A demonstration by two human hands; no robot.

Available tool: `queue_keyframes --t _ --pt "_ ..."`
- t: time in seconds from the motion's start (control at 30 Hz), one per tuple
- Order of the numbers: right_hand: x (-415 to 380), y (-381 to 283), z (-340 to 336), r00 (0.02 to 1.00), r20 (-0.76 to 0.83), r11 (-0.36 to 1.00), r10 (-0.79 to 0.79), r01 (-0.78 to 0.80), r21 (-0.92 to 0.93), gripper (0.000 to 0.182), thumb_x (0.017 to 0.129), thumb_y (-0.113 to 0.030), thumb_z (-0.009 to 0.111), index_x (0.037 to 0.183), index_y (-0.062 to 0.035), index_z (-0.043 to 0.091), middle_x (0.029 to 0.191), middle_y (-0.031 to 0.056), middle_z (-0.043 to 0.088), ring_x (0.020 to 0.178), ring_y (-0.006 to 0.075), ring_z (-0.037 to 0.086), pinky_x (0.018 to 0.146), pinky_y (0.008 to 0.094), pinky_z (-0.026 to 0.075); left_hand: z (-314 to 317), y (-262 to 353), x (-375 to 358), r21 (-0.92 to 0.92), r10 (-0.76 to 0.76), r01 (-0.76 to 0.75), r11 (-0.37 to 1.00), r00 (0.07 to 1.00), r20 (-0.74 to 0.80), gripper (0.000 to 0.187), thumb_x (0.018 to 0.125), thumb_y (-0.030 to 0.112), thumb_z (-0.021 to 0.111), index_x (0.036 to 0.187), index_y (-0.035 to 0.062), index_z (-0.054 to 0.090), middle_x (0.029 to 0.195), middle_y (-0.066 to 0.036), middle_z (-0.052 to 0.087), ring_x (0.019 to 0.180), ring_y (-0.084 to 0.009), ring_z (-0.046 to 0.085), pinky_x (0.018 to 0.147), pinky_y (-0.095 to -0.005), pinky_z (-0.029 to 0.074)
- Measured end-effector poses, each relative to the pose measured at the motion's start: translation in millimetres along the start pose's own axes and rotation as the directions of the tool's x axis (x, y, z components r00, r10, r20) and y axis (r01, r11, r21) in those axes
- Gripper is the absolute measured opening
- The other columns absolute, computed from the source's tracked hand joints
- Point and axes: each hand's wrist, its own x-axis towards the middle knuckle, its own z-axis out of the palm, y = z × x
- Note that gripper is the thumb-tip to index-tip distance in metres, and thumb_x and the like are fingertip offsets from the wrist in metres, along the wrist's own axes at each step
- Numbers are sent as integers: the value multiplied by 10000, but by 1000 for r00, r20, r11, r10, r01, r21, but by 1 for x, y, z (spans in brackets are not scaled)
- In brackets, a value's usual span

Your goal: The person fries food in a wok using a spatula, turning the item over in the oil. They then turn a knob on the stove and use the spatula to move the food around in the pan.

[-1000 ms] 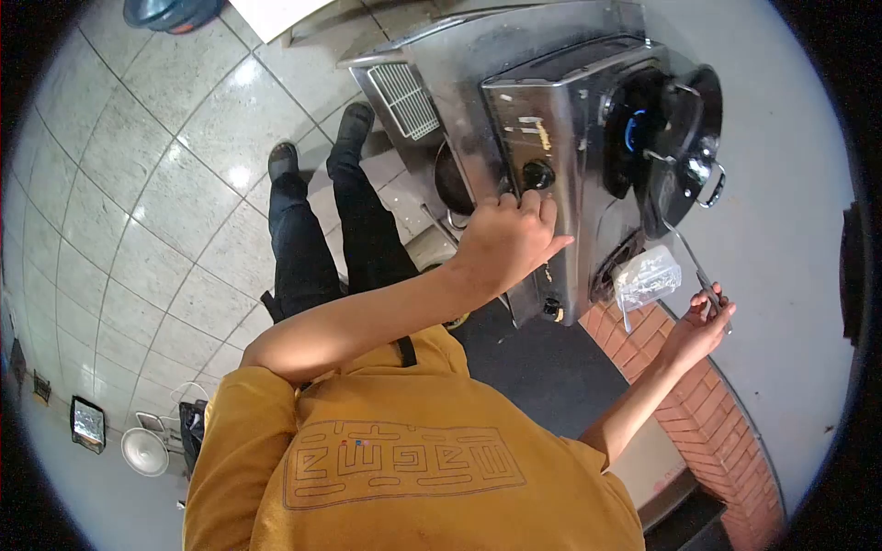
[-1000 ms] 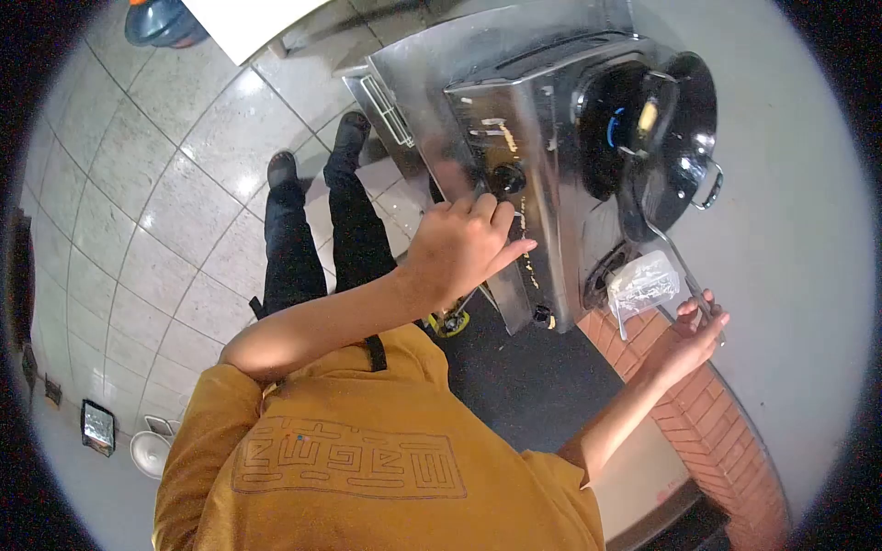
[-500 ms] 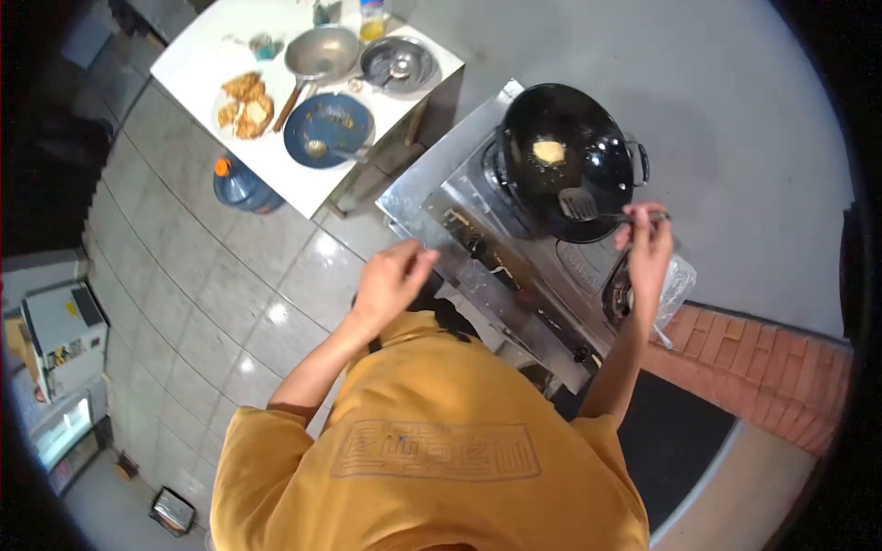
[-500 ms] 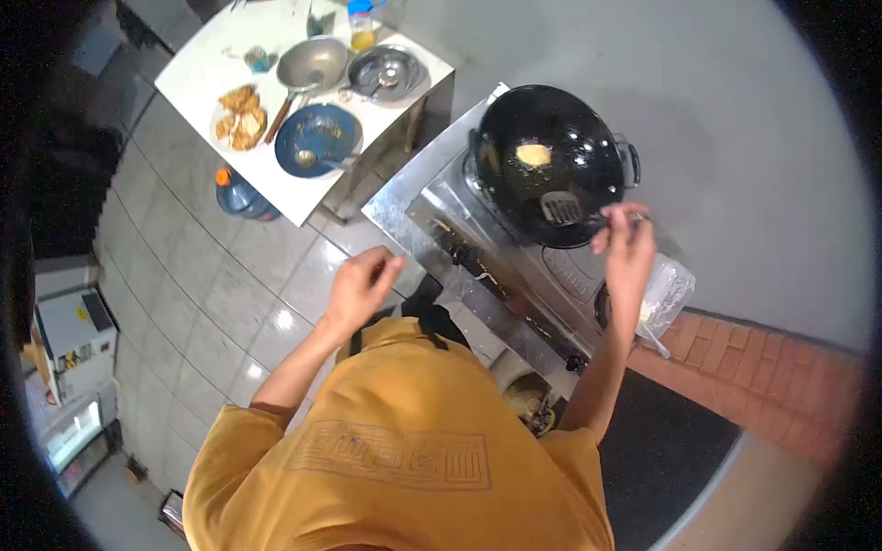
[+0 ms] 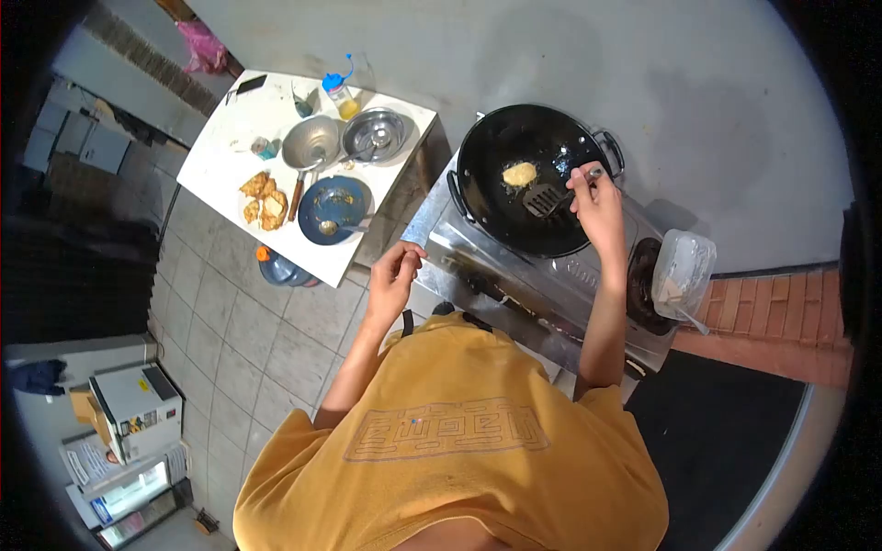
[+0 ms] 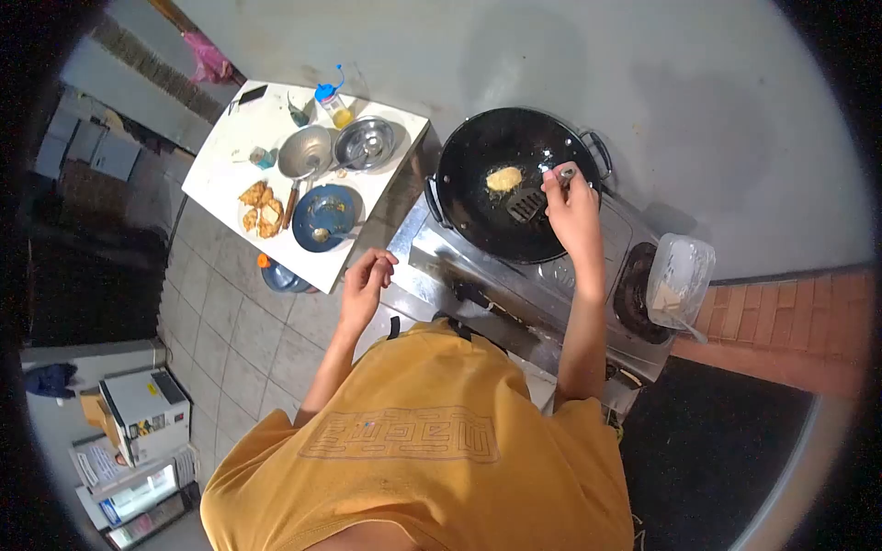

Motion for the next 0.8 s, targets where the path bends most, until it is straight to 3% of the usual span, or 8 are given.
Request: queue_keyframes --t 0.07,0.2,0.27,0.8 --pt "11 5 6 998 -22 993 -60 58 -100 233 958 -218 566 875 -2 543 665 73 607 527 111 536 521 298 447 -9 5 12 40 9 -10 999 1000 27 186 983 130 482 928 14 617 724 8 544 656 -52 465 597 -210 386" --pt "16 11 13 999 20 998 28 -27 -49 225 960 -220 563 888 -8 546 697 65 628 537 114 549 533 288 450 -30 3 30 33 62 -60 998 997 -42 223 1000 170 488 910 5 609 732 18 540 655 -43 455 584 -205 372" --pt "21 12 19 998 -16 996 58 -57 63 219 962 -222 558 897 -13 546 723 53 638 542 114 558 538 278 451 -34 2 32 16 60 -60 998 997 -39 222 1001 171 486 910 9 607 726 22 533 648 -43 448 578 -205 366" --pt "51 -20 27 998 59 998 15 -19 65 204 969 -207 532 920 -9 551 773 46 634 540 105 546 543 268 446 -53 -6 58 -113 79 -80 990 997 -10 242 1013 194 478 898 21 601 705 20 498 634 -57 439 579 -216 357"
